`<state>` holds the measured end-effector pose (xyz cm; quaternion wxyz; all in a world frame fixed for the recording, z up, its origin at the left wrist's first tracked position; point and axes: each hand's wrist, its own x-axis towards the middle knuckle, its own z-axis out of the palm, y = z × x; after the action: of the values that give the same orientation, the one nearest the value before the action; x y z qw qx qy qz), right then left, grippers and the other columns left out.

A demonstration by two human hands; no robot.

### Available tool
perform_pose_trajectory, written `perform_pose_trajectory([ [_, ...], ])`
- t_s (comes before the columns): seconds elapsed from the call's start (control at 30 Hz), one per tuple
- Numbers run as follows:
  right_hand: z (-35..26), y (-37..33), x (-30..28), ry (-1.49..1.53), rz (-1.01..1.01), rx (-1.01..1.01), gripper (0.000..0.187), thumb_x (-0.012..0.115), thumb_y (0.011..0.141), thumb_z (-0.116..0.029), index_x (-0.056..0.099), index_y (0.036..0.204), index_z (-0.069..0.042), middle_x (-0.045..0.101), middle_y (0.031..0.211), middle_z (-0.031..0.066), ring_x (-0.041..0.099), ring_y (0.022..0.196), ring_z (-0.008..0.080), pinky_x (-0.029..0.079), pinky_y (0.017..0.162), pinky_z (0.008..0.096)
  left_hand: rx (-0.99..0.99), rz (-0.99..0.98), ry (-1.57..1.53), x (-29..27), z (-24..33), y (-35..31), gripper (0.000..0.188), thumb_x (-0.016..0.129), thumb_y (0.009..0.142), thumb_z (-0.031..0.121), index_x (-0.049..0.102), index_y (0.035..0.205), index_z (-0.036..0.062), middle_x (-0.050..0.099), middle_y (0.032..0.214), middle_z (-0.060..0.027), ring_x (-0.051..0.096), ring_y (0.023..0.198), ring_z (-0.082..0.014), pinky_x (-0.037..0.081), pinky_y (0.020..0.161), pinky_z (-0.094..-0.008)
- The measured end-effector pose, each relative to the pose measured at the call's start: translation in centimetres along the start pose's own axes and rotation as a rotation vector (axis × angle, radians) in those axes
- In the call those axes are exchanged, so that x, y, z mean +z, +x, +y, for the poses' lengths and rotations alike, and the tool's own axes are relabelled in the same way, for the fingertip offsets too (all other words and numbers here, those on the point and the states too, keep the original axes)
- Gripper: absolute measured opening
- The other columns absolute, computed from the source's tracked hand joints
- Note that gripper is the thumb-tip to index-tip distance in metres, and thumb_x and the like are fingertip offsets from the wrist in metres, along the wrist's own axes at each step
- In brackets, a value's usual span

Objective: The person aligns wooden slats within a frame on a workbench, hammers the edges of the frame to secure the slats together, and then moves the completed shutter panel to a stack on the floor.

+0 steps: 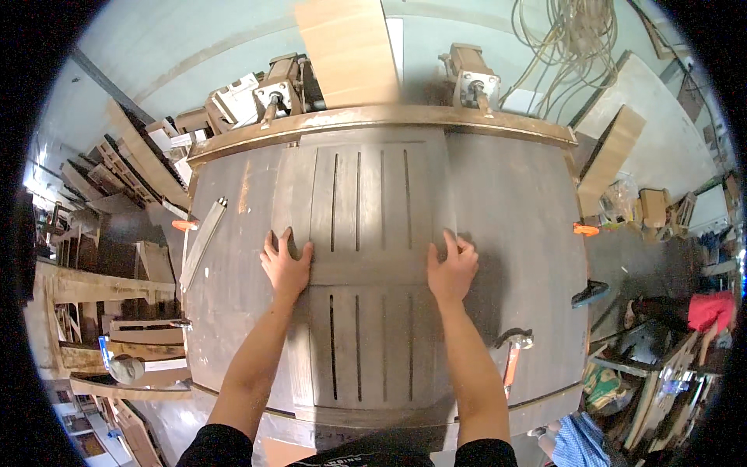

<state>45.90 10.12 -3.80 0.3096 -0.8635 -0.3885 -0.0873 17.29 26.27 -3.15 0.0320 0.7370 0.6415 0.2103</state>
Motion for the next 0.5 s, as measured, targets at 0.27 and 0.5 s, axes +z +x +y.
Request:
perform_pose_trajectory([
  [0.27, -0.01, -0.14, -0.11, -0.028, -0.017, 0.001, 0.044, 0.072, 0.085, -0.033, 0.064, 0.126, -0.02, 0.054, 0.112, 0.0094, 0.052, 0.104, 0.0299, 0.041, 0.092, 0.0454, -0.024, -0.029, -0.01, -0.44, 0.29, -0.18, 0.065, 0.071, 0.081, 0.05, 0.052, 0.137, 0.0225, 0.033, 0.152, -0.018, 0.041, 0.121, -0.0393, 0.035, 0.104, -0.0489],
  [0.5, -0.32, 0.03, -0.41, -0.018, -0.059, 0.021, 0.048, 0.073, 0.084, -0.033, 0.063, 0.128, -0.019, 0.053, 0.116, 0.0102, 0.051, 0.105, 0.03, 0.04, 0.093, 0.0446, -0.059, -0.105, -0.016, -0.83, 0.35, -0.02, 0.065, 0.069, 0.084, 0.049, 0.049, 0.14, 0.0229, 0.03, 0.153, -0.0174, 0.038, 0.127, -0.0396, 0.031, 0.108, -0.0503],
])
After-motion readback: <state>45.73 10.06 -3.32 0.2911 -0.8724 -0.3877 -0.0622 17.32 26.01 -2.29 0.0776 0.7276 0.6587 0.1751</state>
